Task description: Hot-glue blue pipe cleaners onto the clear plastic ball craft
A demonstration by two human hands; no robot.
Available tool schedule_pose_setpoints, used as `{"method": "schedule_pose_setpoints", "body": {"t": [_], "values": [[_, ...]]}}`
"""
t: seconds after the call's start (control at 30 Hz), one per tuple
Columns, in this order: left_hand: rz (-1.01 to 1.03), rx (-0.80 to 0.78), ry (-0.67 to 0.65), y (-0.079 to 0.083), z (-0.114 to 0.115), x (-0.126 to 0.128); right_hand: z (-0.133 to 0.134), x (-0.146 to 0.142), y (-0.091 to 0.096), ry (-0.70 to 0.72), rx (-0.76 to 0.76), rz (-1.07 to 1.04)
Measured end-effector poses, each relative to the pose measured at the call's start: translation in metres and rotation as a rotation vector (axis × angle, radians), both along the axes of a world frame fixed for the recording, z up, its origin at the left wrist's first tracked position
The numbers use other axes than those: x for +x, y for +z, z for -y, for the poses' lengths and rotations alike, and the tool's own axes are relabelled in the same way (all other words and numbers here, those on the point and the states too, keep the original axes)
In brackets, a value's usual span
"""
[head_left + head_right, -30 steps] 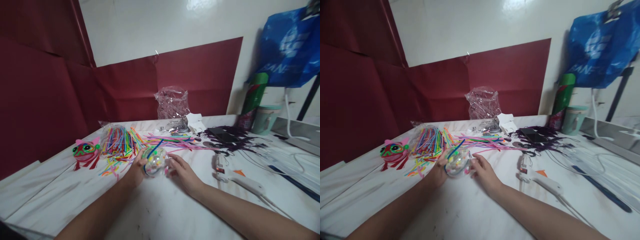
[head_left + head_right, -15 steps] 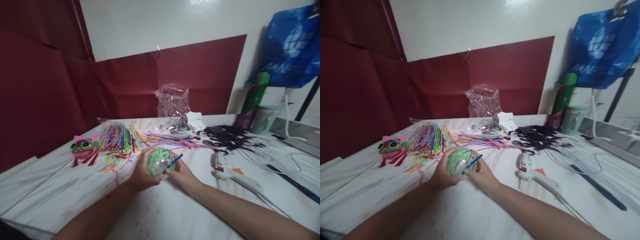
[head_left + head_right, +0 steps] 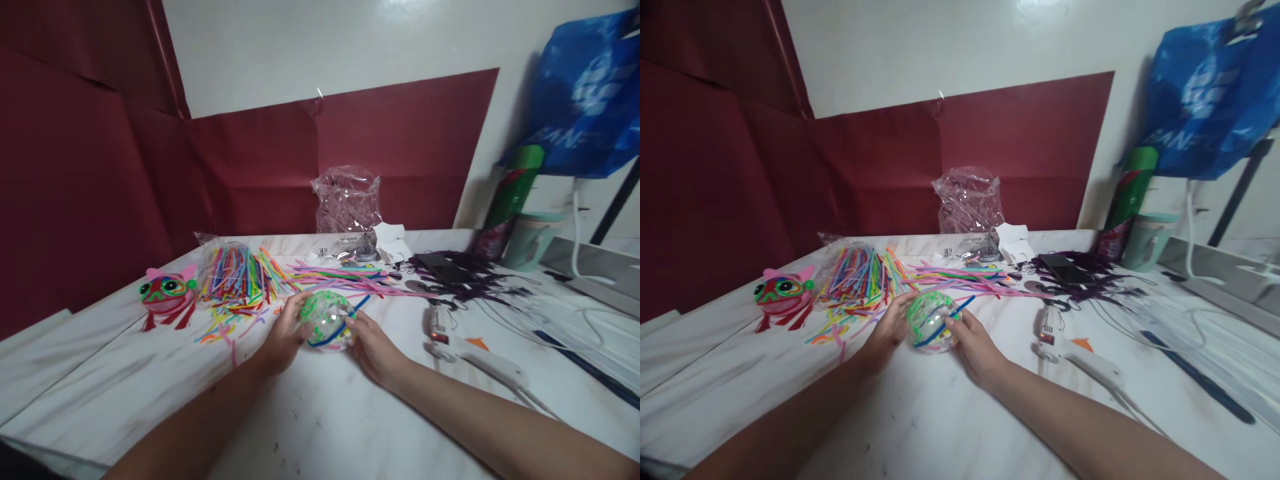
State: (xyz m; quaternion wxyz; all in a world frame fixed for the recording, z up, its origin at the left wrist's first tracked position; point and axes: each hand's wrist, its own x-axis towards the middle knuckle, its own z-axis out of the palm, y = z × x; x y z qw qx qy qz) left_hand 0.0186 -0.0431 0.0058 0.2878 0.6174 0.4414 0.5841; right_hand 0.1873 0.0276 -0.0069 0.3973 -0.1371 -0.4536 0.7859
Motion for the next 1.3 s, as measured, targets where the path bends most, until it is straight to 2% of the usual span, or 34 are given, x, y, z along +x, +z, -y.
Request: {"method": "schedule_pose_setpoints", "body": {"t": [0.23, 0.47, 0.73, 0.87, 1.03, 1.13, 1.3], "values": [[-0.053, -0.025, -0.014, -0.002, -0.001, -0.005, -0.002, 0.000, -0.001, 0.017, -0.034, 0.019], [-0.122, -0.017, -0.059, -0.003, 0.000, -0.008, -0.007, 0.003, -0.004, 0.104, -0.131, 0.006], [-0.259, -0.039, 0.087, 0.000, 0.002, -0.002, -0.011, 0.001, -0.007, 0.124, -0.148, 0.025], [-0.215, -0.053, 0.088, -0.003, 0.000, -0.001, -0.005, 0.001, -0.005, 0.087, -0.077, 0.015], [-0.227, -0.041, 0.082, -0.003, 0.001, 0.000, 0.001, 0.000, -0.004, -0.070, 0.057, 0.036], [-0.249, -0.031, 0.094, -0.001, 0.003, 0.001, 0.001, -0.001, -0.008, -0.150, 0.177, 0.095], [-0.163, -0.063, 0.075, 0.001, 0.005, 0.007, 0.003, 0.000, -0.010, -0.282, 0.381, 0.224]]}}
